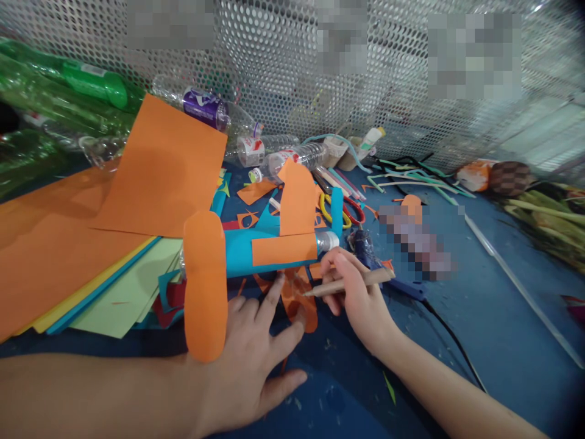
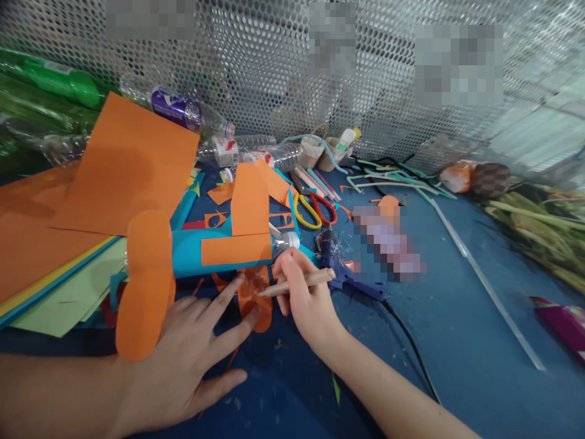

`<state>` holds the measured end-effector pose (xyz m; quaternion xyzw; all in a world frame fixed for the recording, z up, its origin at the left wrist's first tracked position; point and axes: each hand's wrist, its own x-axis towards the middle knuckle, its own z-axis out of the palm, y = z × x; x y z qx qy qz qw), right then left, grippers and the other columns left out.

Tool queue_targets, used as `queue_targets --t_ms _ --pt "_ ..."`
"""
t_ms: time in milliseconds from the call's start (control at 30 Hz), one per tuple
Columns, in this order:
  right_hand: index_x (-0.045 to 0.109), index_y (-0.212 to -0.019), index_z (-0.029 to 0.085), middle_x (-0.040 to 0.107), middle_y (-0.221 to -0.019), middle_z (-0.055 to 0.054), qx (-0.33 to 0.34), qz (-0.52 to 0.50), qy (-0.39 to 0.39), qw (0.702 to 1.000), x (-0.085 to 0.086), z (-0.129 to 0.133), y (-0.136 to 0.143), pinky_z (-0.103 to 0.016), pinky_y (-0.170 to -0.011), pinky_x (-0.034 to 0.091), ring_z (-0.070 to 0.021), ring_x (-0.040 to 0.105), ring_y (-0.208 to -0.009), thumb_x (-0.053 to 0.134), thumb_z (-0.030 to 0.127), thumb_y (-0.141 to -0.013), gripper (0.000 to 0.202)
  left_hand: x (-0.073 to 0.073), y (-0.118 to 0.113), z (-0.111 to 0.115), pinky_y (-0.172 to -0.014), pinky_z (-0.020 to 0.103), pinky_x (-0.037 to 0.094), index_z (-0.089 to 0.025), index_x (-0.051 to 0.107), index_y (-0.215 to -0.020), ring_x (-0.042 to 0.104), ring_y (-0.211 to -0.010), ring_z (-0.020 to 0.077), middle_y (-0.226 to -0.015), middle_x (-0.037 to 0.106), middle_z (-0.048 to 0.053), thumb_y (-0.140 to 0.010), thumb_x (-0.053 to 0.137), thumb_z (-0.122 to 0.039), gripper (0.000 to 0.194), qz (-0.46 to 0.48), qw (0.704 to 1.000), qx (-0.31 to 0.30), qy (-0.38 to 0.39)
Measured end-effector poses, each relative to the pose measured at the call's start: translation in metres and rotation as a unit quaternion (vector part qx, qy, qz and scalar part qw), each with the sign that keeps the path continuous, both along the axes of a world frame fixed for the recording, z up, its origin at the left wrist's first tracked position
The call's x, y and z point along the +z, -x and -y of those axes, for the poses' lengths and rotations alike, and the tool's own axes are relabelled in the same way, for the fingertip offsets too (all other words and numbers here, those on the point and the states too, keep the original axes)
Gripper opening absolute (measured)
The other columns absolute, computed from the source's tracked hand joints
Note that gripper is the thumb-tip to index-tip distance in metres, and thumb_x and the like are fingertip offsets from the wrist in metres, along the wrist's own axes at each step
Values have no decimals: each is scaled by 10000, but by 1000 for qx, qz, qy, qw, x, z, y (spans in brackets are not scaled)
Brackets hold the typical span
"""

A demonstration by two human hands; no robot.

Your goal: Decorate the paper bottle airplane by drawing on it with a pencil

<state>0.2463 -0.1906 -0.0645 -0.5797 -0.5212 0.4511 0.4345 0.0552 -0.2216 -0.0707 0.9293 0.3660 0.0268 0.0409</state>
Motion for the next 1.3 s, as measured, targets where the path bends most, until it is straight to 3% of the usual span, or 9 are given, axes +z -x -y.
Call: queue_targets --t_ms 200,1300 --pt "409 -586 208 393 -405 71 27 63 -9 998 0 1 -1 -231 -411 267 -76 352 -385 564 410 -828 351 -2 0 1 -771 472 434 -354 476 -1302 564 -858 268 -1433 343 140 -883 371 -585 490 13 1000 4 -3" --pt "378 -598 211 366 -439 77 27 84 -9 996 -3 -1 -1 -234 -417 268 -73 339 -399 517 391 -857 345 -1 -2 1 -766 481 440 -363 480 -1292 559 -858 277 -1402 391 138 -870 386 -588 487 -1 1000 7 11"
